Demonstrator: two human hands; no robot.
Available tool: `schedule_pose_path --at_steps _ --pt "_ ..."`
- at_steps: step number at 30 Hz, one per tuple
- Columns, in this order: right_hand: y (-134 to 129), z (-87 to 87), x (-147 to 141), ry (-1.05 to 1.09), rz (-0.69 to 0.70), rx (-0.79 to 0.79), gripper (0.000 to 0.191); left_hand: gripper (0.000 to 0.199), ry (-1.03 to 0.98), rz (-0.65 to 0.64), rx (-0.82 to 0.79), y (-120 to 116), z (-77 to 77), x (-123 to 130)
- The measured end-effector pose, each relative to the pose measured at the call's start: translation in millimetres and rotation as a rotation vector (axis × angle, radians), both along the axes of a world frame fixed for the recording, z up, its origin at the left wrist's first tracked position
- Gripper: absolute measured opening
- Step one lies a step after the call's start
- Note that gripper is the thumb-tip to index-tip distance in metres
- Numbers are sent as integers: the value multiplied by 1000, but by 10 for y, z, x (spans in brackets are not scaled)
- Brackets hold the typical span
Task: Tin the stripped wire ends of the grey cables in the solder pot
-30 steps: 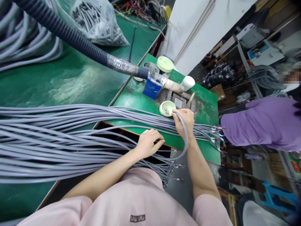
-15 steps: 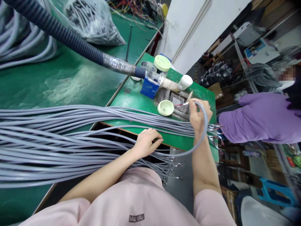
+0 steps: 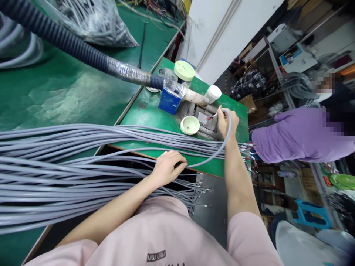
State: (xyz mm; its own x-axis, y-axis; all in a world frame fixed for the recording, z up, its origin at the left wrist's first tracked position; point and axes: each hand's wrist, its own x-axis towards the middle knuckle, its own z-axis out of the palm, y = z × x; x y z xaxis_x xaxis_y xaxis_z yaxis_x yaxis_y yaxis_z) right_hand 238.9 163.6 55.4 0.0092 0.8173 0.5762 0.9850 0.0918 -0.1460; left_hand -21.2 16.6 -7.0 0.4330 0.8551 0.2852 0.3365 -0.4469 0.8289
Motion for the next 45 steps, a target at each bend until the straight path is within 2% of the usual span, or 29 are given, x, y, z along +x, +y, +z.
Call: schedule_pose_path --at_steps 15,18,21,24,26,29,32,34,38,41,45 --pt "143 -142 -19 -83 -6 -110 28 18 17 -3 19 5 14 1" --pt "105 -91 -34 -37 18 -85 27 17 11 -4 20 6 11 0" --pt "-140 83 -115 34 101 4 27 16 -9 -4 14 12 3 -6" --pt "-623 276 -289 84 228 68 22 15 -93 5 -29 15 23 -10" --pt "-1003 329 -430 127 360 89 17 16 -224 5 -122 7 58 -1" --pt "-1511 244 -613 137 587 128 26 20 -479 -12 -398 -32 122 44" --pt "-1865 43 -717 102 689 79 37 29 -692 -91 -677 -99 168 115" --pt "-2023 -80 -743 111 702 56 38 32 -760 -115 -762 -146 186 153" --pt "-2217 -191 -738 198 700 3 41 31 -775 -103 -762 -217 216 183" --pt "-2302 -201 -743 345 595 -97 35 30 -759 -122 -745 -247 233 192" --pt "-2366 -230 -797 437 420 -260 16 29 -750 -131 -747 -274 233 217"
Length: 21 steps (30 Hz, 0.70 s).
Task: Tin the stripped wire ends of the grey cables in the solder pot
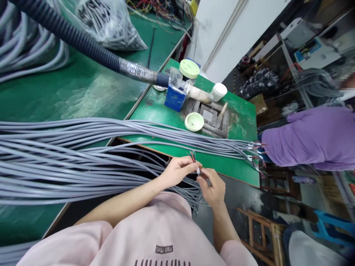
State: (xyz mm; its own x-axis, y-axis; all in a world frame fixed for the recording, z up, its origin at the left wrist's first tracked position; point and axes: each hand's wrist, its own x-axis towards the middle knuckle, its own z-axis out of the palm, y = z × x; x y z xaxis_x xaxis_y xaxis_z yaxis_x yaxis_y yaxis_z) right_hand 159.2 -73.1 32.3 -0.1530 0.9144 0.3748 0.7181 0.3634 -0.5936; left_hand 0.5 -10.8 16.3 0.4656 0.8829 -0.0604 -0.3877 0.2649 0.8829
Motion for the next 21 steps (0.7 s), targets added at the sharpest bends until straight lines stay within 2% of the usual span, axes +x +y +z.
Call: schedule_pose_path --at_steps 2,6,21 --pt "-16 -20 -31 -12 -34 -52 10 29 3 4 -9 -10 -4 11" --pt "-26 -42 -65 -1 -76 -95 11 28 -5 20 -45 -18 -8 20" --pt "-35 -67 -116 13 -109 -89 13 31 55 117 -138 -19 -24 36"
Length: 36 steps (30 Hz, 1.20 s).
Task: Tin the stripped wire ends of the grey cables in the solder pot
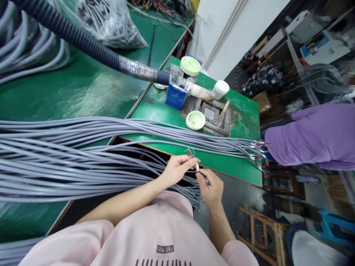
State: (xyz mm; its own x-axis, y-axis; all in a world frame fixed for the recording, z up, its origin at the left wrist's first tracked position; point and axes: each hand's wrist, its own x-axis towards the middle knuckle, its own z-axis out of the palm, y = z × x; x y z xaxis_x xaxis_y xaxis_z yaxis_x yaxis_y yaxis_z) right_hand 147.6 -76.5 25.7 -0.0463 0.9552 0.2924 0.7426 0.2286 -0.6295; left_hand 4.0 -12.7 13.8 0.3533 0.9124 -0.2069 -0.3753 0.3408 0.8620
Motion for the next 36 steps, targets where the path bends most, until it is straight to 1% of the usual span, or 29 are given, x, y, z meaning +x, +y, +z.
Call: schedule_pose_path --at_steps 5,12,16,20,23,27,29,36 --pt "-8 -13 -5 10 3 12 12 32 -26 6 -29 -4 21 3" --pt "-4 -4 -40 0 -10 32 14 27 -147 88 -111 -26 -10 50" --pt "0 -13 -59 -14 -5 26 14 24 -230 123 -202 -20 -16 56" --pt "-1 -11 -69 -5 0 32 15 22 -329 123 -284 8 -6 41" --pt "-3 -12 -73 71 -17 -20 14 21 -336 112 -299 18 3 33" --pt "0 -37 -90 256 -60 -141 12 22 -304 64 -311 3 33 37" --pt "2 -53 -106 327 -83 -173 12 22 -299 50 -322 -8 49 43" --pt "-10 -90 -159 427 -129 -174 12 23 -357 80 -328 -23 56 52"
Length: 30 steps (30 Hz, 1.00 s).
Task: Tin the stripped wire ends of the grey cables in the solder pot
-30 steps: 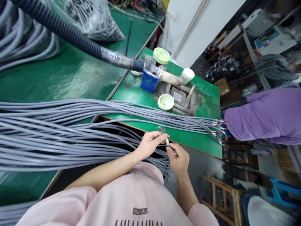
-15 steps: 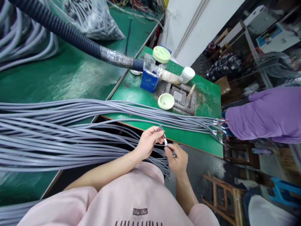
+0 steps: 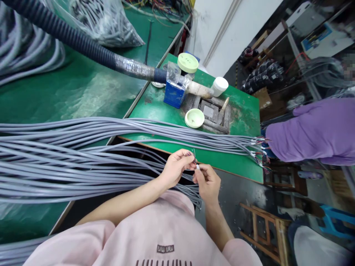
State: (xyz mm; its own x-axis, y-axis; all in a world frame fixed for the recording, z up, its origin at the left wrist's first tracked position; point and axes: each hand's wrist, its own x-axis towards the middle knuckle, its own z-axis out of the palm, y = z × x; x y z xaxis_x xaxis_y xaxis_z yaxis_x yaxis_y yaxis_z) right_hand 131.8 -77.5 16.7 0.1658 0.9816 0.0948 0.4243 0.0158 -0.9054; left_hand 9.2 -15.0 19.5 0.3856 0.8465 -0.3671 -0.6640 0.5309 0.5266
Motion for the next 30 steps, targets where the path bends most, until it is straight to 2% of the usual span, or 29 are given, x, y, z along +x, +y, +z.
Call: schedule_pose_path --at_steps 7,15,21,30 --pt "-8 -54 -32 82 -45 -16 14 22 4 4 6 -9 -1 10" --pt "0 -51 -32 75 -35 -61 15 19 112 42 68 -8 -31 0" --pt "-1 -60 -59 89 -44 -38 13 19 104 45 34 6 -16 -1" --pt "64 -28 -41 88 -68 -24 14 18 252 56 116 27 -115 11"
